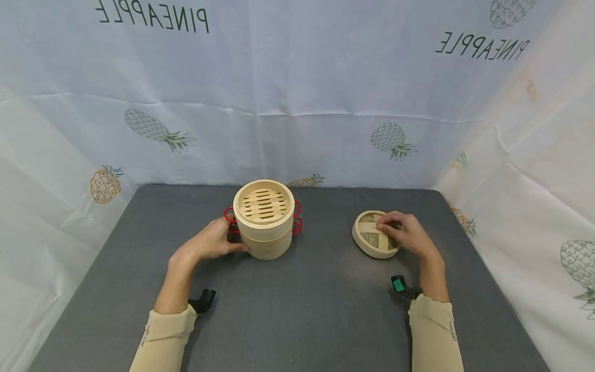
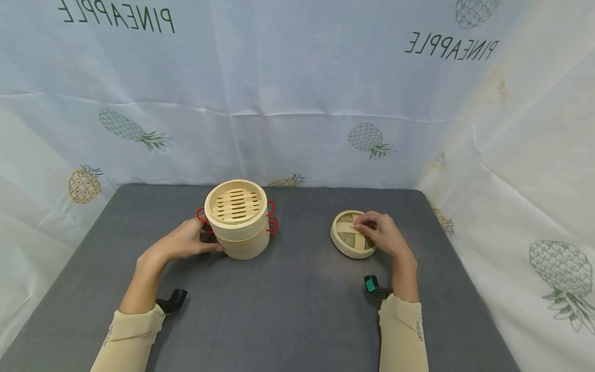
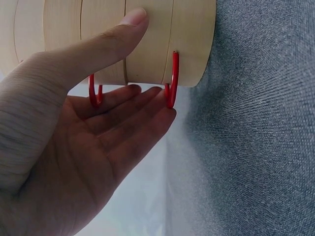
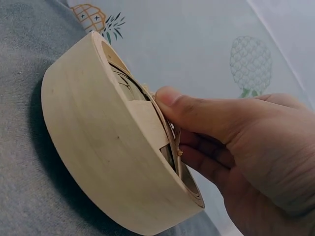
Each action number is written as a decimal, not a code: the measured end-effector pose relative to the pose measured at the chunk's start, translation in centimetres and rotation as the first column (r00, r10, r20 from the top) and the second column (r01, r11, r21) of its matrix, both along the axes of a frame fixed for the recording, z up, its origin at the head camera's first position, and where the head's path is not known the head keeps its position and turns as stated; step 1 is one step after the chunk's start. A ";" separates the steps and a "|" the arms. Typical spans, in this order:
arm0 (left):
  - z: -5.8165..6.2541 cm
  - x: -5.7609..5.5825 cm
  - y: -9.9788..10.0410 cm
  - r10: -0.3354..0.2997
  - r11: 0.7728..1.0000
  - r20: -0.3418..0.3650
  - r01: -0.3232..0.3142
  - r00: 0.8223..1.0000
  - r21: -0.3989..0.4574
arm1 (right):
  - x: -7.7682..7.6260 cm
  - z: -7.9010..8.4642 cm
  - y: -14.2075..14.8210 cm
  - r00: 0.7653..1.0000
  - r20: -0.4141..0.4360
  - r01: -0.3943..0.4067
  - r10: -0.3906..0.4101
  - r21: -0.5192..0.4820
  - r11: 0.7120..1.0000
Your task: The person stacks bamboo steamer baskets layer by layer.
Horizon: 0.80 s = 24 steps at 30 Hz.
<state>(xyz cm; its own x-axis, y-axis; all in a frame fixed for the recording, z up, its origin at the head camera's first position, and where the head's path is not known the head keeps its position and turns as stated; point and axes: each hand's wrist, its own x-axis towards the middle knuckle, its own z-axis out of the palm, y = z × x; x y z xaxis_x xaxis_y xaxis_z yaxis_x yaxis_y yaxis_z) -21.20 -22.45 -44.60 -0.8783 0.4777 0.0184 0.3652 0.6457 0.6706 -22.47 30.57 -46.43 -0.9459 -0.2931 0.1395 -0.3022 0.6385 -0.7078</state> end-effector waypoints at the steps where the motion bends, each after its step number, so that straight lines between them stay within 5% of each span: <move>1: 0.0 0.0 0.0 0.001 1.000 0.002 -0.001 1.000 0.001 | 0.0 0.1 0.0 1.000 -0.003 0.000 0.000 -0.004 1.000; 24: 0.0 -0.2 0.0 0.005 1.000 0.004 -0.004 1.000 -0.004 | 0.1 2.9 -1.7 0.984 -0.177 -0.015 0.015 0.005 1.000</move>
